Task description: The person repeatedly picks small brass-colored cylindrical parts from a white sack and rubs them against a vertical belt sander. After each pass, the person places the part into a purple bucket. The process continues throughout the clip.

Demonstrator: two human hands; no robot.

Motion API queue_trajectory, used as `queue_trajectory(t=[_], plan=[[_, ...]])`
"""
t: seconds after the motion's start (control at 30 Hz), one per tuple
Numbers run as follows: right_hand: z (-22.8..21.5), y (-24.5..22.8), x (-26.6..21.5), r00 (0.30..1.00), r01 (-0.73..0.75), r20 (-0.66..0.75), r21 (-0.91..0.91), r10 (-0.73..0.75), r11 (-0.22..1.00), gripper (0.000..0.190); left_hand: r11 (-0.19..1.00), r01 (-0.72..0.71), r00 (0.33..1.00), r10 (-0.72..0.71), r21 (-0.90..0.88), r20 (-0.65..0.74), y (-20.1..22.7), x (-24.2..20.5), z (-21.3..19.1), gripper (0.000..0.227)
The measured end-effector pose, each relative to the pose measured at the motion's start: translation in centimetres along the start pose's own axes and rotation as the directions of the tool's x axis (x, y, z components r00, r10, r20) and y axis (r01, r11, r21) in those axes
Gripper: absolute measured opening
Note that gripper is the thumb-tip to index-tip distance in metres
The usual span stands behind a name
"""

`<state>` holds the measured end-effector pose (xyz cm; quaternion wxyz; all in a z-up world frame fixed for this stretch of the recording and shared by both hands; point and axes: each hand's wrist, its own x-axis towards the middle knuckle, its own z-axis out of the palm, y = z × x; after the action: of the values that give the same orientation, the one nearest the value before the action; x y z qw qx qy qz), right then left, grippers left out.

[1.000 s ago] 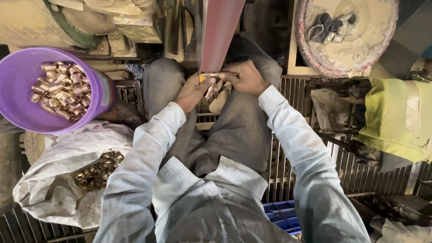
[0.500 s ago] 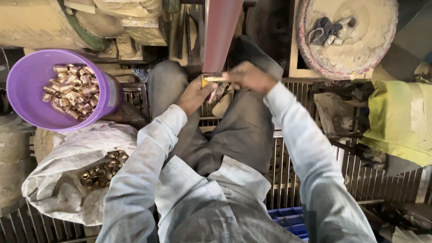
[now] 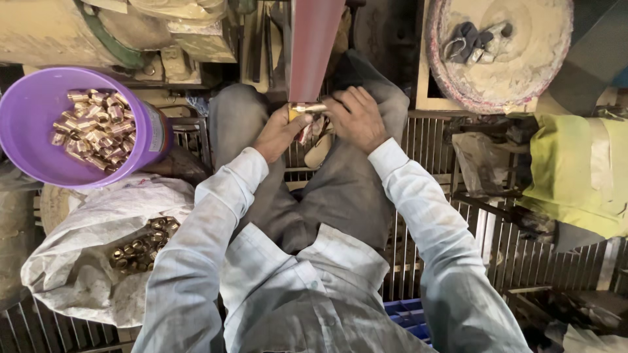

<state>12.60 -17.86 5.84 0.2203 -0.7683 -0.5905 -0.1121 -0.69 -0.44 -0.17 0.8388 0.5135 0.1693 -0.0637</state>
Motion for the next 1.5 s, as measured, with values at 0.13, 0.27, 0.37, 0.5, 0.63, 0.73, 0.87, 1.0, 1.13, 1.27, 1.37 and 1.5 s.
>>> queue_trajectory(t=[0.13,0.27,0.37,0.5,0.63,0.73,0.87,1.0,1.13,1.27,1.37,1.5], plan=[[0.5,0.4,-0.3,1.000,-0.014,0.018,0.080,0.013,0.997,0.030,0.999,0.026,1.000,-0.026,0.018,0.006,0.0,0.1,-0.2,0.019],[0.2,1.1,0.0,0.987,-0.136,0.125,0.292,0.103,0.947,0.028,0.998,0.037,0.999,-0.038,0.060,0.007,0.1,0.0,-0.2,0.022],[0.3,1.8,0.4,0.954,-0.262,0.248,0.422,0.168,0.868,0.023,0.998,0.020,1.000,-0.019,0.058,-0.012,0.0,0.2,0.0,0.023],[1.2,2.8,0.5,0.899,-0.419,0.369,0.575,0.235,0.703,0.023,0.997,0.040,0.999,-0.039,0.066,-0.017,-0.6,0.6,-0.2,0.022],[2.6,4.2,0.7,0.763,-0.636,0.576,0.589,0.292,0.500,0.025,0.998,0.002,0.999,0.001,0.063,-0.045,-1.0,0.8,-0.2,0.026],[2.9,5.0,1.0,0.562,-0.827,0.776,0.509,0.288,0.240,0.028,0.998,0.041,0.999,-0.039,0.039,-0.035,-1.0,0.8,-0.2,0.027],[2.2,6.0,2.1,0.295,-0.923,0.949,0.313,0.109,-0.223,0.031,0.998,0.068,0.997,-0.067,0.012,-0.024,-0.5,0.5,-0.1,0.026],[0.5,4.6,2.4,0.289,-0.949,0.948,0.301,0.131,-0.091,0.035,0.995,0.023,0.999,-0.025,0.101,0.023,0.5,-0.5,-0.2,0.025],[-1.8,0.6,0.4,0.874,-0.459,0.450,0.637,0.185,0.620,0.020,0.994,-0.018,0.998,0.012,0.109,0.059,0.8,-1.6,0.1,0.028],[-2.2,-1.2,-0.2,0.979,-0.197,0.123,0.333,0.164,0.922,0.025,0.999,-0.030,0.998,0.028,0.042,0.055,0.8,-1.5,0.3,0.031],[-1.5,-1.0,0.2,0.997,-0.072,0.025,0.152,0.069,0.986,0.029,0.998,-0.020,1.000,0.019,0.057,0.016,0.7,-0.8,0.2,0.026],[-0.5,-0.4,0.2,1.000,0.003,0.022,0.024,-0.003,1.000,0.027,1.000,-0.017,1.000,0.017,0.012,0.018,0.0,-0.2,-0.1,0.022]])
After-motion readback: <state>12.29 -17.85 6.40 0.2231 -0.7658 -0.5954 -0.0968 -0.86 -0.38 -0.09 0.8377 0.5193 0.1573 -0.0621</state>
